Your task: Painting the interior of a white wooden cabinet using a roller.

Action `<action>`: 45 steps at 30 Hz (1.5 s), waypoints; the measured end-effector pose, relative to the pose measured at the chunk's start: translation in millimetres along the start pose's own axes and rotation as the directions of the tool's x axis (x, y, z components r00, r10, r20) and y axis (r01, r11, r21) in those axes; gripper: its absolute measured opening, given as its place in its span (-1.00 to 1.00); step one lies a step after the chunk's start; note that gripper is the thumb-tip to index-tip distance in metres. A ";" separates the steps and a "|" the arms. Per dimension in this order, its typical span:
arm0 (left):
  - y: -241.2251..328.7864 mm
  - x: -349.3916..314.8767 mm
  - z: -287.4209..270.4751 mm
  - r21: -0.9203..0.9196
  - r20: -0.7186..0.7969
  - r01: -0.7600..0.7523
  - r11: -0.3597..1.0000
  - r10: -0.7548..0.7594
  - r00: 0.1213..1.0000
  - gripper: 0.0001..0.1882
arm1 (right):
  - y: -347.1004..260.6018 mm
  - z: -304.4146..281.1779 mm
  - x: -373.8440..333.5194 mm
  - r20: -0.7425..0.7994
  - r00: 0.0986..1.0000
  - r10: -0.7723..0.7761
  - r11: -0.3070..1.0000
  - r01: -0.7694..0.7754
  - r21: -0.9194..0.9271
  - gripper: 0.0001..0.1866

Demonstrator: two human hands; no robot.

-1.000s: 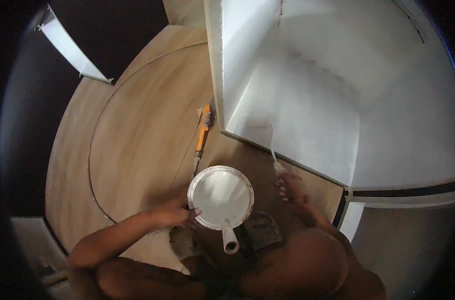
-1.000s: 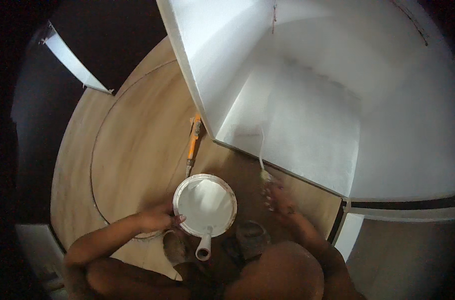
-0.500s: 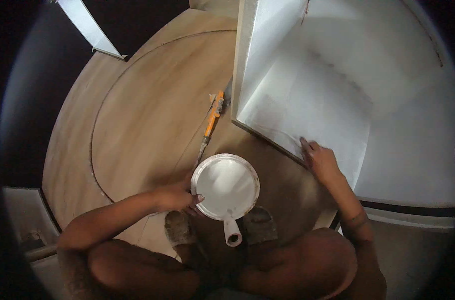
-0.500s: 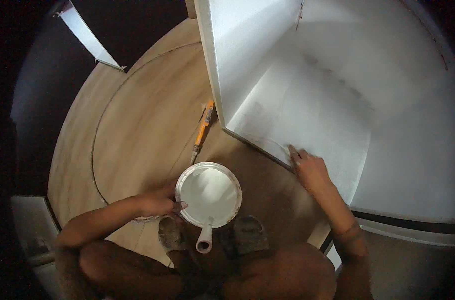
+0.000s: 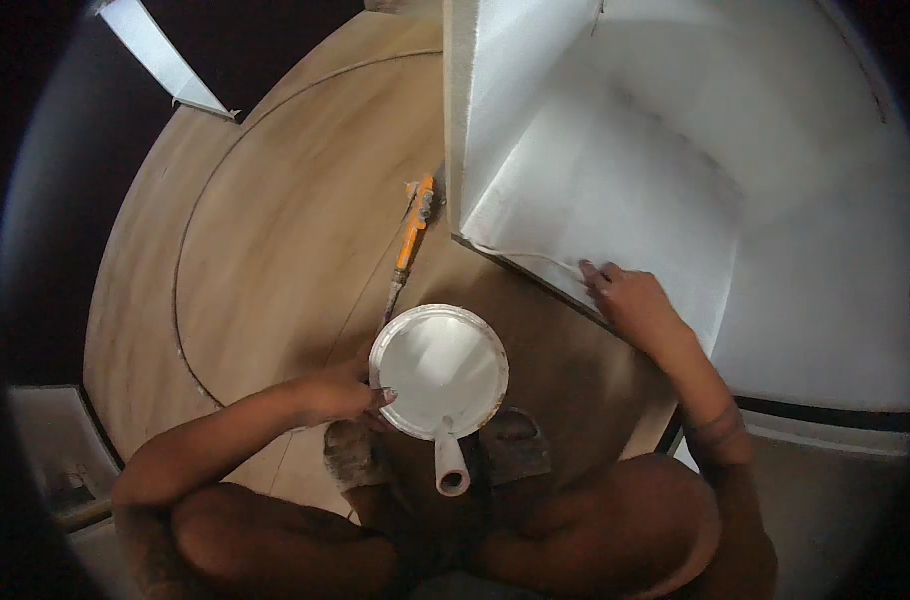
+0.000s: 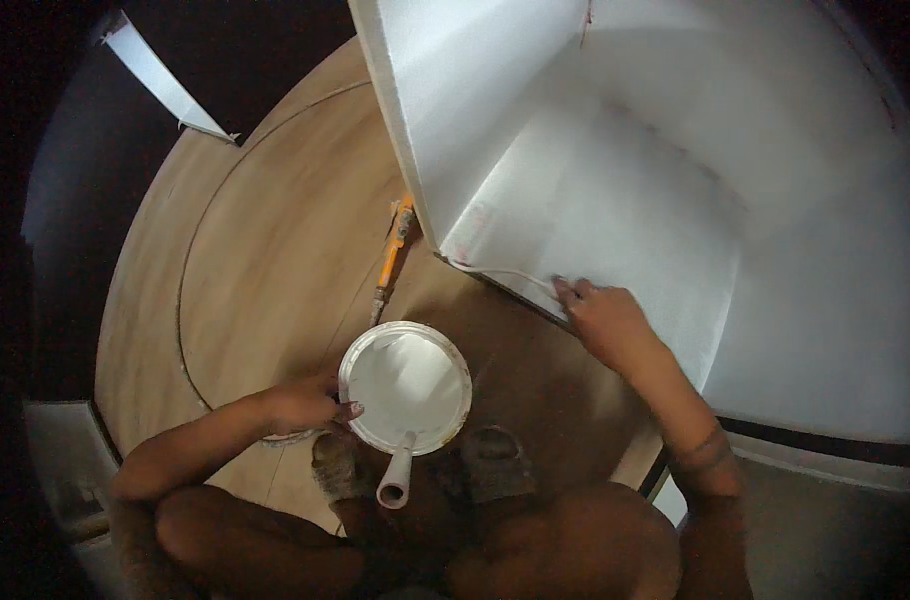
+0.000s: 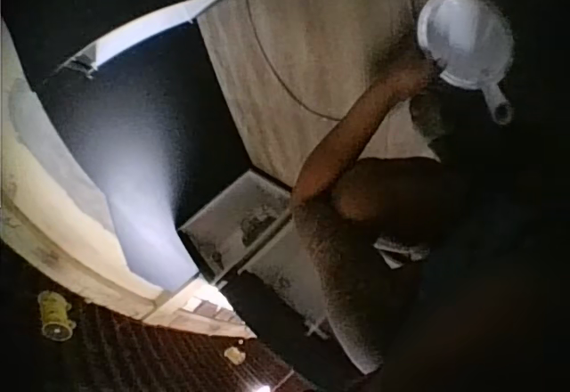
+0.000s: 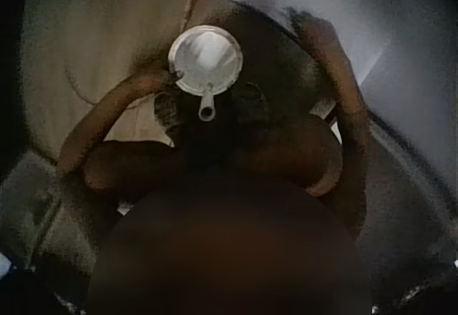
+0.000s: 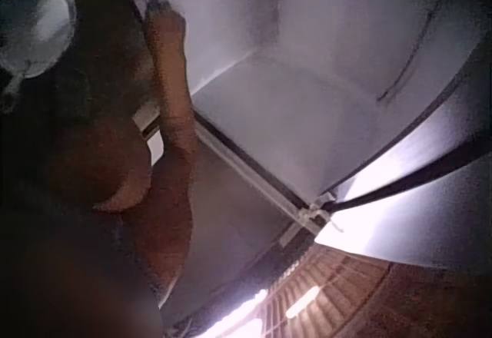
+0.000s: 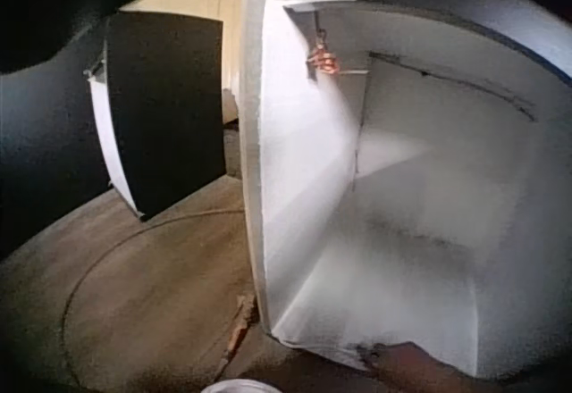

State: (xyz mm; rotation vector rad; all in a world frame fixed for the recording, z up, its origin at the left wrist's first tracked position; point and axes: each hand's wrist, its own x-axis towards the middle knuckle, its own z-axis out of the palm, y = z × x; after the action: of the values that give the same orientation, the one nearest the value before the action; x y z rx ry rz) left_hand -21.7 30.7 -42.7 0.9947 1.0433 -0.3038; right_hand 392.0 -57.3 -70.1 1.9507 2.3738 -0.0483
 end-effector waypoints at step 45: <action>-24.7 -9.1 -22.4 0.474 0.133 -0.238 0.848 0.198 0.971 -0.26 | -81.9 -205.3 -120.1 0.035 0.985 0.171 0.780 -0.157 0.606 -0.54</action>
State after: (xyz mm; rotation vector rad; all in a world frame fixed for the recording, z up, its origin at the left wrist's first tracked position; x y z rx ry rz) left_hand -55.1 33.1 -51.5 1.5338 0.7813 -0.4268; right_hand 328.0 -176.9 141.8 2.4070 2.3768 -0.8961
